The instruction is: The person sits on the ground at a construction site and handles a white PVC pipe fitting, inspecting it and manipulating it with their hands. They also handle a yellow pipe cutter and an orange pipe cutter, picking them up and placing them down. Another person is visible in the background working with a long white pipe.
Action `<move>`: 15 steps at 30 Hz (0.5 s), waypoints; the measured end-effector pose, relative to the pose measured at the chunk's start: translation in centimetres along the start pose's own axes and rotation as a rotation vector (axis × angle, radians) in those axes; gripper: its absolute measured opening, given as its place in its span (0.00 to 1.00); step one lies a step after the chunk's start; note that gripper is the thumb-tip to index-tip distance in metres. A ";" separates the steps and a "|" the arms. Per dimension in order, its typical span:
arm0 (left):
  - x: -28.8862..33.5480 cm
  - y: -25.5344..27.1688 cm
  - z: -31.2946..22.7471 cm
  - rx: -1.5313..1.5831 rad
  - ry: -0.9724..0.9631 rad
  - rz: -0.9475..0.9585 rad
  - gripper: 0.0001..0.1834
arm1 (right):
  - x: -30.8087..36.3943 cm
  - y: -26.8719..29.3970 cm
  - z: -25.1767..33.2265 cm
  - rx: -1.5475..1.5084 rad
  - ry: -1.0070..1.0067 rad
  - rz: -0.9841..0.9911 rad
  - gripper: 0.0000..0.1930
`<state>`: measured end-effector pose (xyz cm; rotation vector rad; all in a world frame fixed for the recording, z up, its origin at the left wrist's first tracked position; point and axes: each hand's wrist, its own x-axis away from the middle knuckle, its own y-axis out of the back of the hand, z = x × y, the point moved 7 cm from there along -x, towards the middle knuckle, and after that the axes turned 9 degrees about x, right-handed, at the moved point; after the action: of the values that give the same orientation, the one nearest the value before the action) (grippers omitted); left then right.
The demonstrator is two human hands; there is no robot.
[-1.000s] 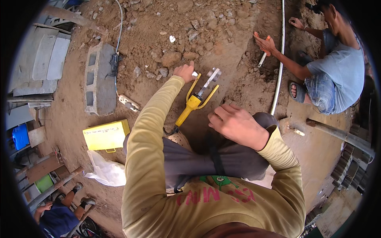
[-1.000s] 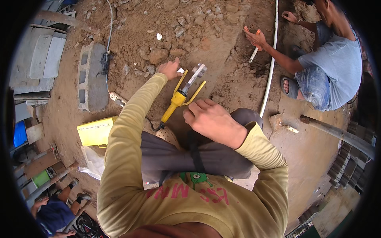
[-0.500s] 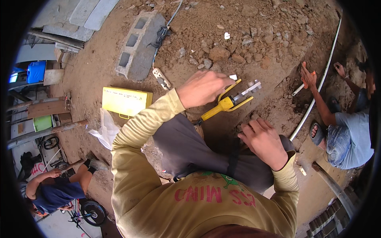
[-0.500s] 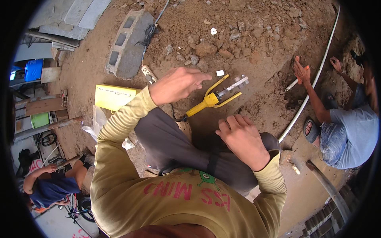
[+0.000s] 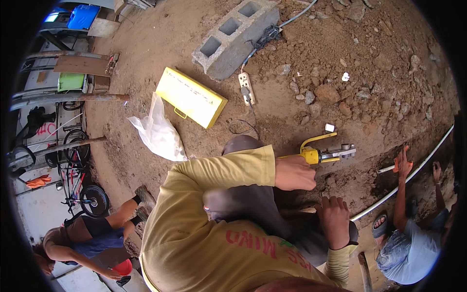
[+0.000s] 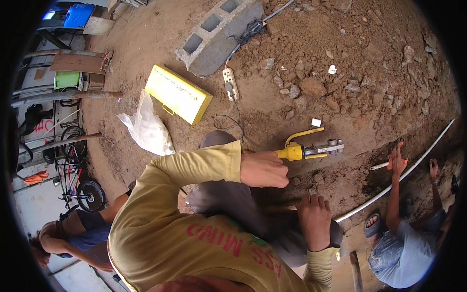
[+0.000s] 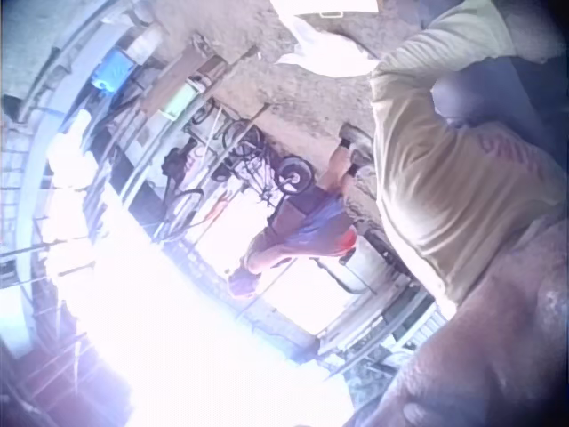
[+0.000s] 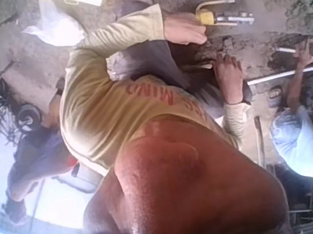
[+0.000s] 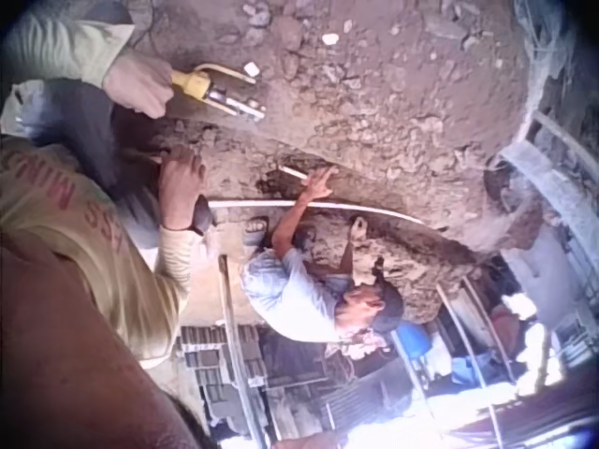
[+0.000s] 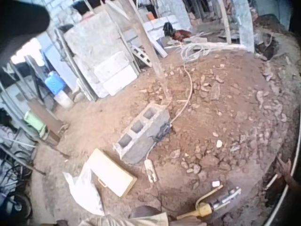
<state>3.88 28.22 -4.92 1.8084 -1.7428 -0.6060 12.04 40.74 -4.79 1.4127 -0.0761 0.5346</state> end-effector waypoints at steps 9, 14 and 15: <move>4.0 2.0 -0.7 0.242 0.897 -0.124 0.20 | 3.2 -3.5 5.2 -0.226 0.074 0.179 0.10; 10.3 -1.3 -8.3 0.198 0.789 0.038 0.19 | 8.0 0.7 5.6 -0.475 -0.204 0.051 0.13; 11.2 1.0 -12.5 0.183 0.823 0.108 0.19 | 8.9 1.2 6.2 -0.521 -0.214 0.126 0.13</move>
<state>11.99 18.02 5.66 1.7051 -1.3186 0.3327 21.06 37.67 0.58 0.9527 -0.4481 0.4248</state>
